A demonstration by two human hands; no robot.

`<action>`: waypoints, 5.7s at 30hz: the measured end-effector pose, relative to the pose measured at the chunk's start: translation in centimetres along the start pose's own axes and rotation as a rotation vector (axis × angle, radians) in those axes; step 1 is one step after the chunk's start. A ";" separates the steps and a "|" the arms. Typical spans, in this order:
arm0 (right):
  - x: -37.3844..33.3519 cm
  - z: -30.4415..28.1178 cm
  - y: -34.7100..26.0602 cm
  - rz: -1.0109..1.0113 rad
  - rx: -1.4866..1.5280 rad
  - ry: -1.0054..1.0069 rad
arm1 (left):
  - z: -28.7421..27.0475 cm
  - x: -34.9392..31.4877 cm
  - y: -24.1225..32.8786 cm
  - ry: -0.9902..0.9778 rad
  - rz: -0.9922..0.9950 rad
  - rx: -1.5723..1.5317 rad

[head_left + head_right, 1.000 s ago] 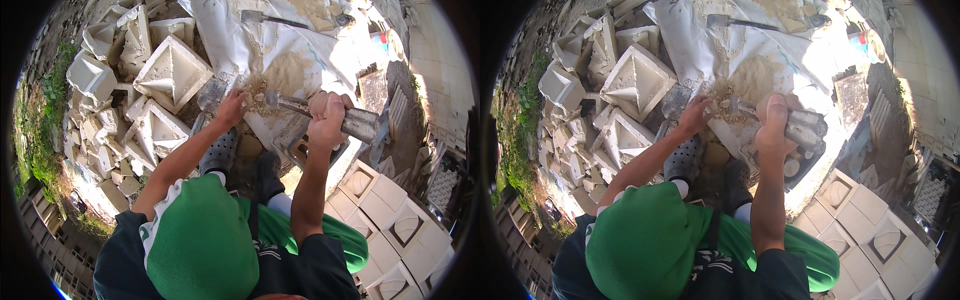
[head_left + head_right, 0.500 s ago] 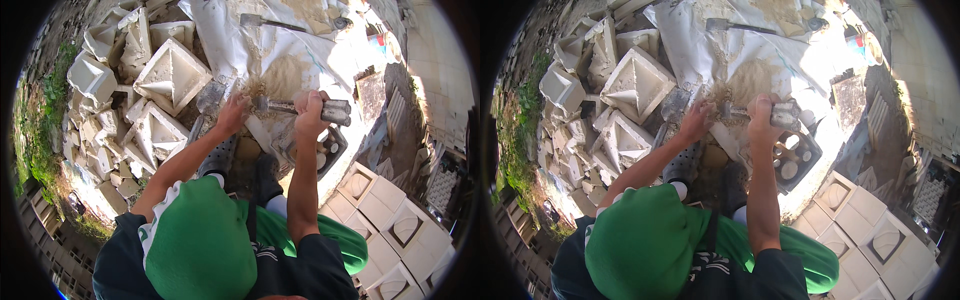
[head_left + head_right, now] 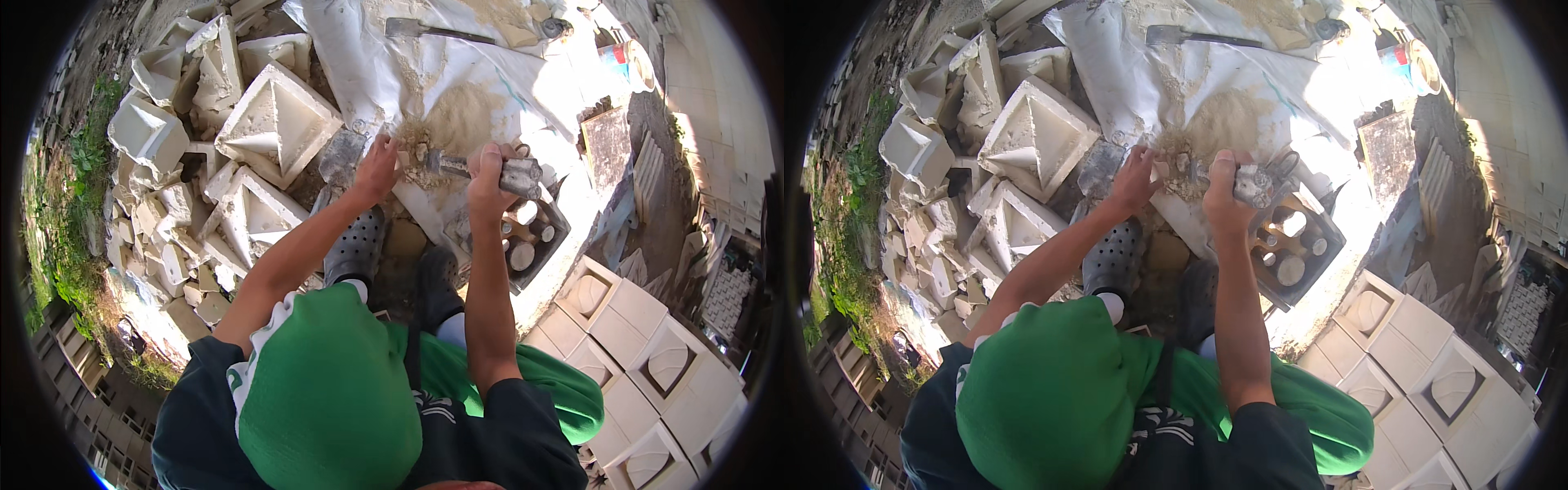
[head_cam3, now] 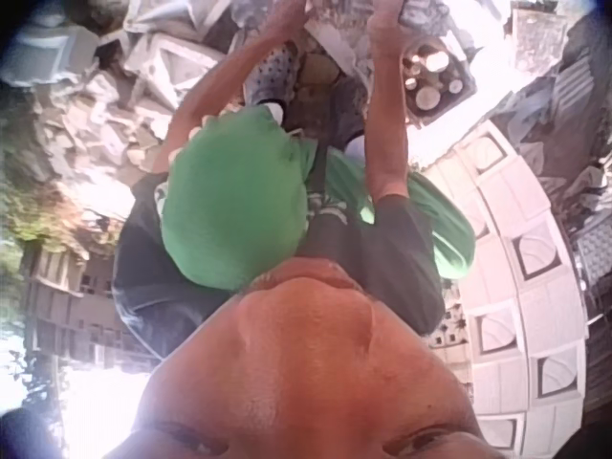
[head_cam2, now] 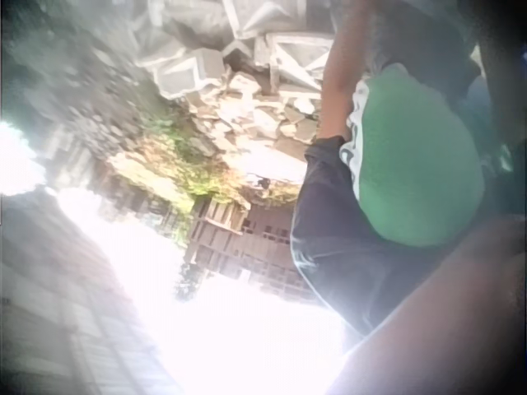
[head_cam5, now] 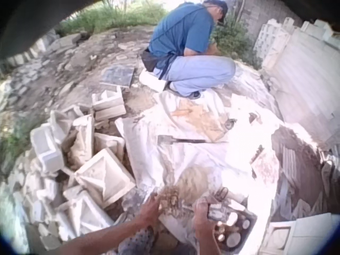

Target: The person holds a piece of stone on a sheet and chips it down using a handheld carving tool.

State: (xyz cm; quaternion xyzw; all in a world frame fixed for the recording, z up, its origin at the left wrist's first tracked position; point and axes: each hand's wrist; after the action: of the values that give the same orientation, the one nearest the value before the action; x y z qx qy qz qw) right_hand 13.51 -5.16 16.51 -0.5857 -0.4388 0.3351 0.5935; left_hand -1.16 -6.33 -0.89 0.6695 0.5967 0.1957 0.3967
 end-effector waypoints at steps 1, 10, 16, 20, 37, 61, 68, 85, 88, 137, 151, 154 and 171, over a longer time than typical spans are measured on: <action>-0.2 -0.4 0.0 0.009 0.019 -0.030 | -0.3 -0.2 -0.2 0.010 0.014 0.057; 4.0 -6.4 -8.2 0.024 0.271 -0.169 | -0.6 0.3 -0.3 -0.058 0.149 0.139; 6.9 -13.5 -17.5 -0.012 0.237 -0.366 | -3.8 4.2 0.0 -0.069 0.159 0.251; 8.7 -17.5 -21.1 0.008 0.284 -0.404 | -7.1 6.1 1.3 -0.222 0.244 0.536; 1.2 -16.8 2.0 -0.136 0.227 -0.116 | 4.7 1.3 4.5 0.001 0.069 0.620; 1.0 -17.5 2.2 -0.315 0.211 -0.238 | 2.9 4.5 4.9 0.133 0.414 0.394; 1.2 -16.6 1.9 -0.352 0.190 -0.217 | 6.6 -1.1 2.6 -0.248 0.580 0.342; 1.1 -16.6 1.9 -0.364 0.182 -0.225 | 4.7 2.1 1.5 -0.047 0.102 0.180; 1.0 -16.8 2.1 -0.360 0.186 -0.214 | 4.1 2.4 3.2 -0.015 0.080 0.067; 3.1 -3.4 -5.2 0.108 0.283 -0.457 | -12.9 -0.8 3.9 -0.184 0.154 0.377; 4.4 0.3 2.4 0.049 0.105 -0.459 | -2.3 1.8 -1.4 -0.055 0.117 0.114; 4.8 -0.5 -2.2 0.109 0.142 -0.405 | 0.3 1.2 -0.8 -0.130 0.094 0.085; 3.7 -1.0 0.7 0.079 0.075 -0.485 | -1.5 0.4 -1.6 0.092 0.167 0.208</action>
State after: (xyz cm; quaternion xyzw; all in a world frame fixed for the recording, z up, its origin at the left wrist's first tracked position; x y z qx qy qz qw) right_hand 15.98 -2.12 16.39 -0.4822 -0.5324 0.5049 0.4787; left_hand -3.26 -5.53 -1.30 0.7446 0.5735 0.1959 0.2797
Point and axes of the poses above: each hand's wrist, its own x-axis towards the middle knuckle, its own z-axis out of the palm, y = z × x, and after that the axes turned 4 degrees about -x, right-handed
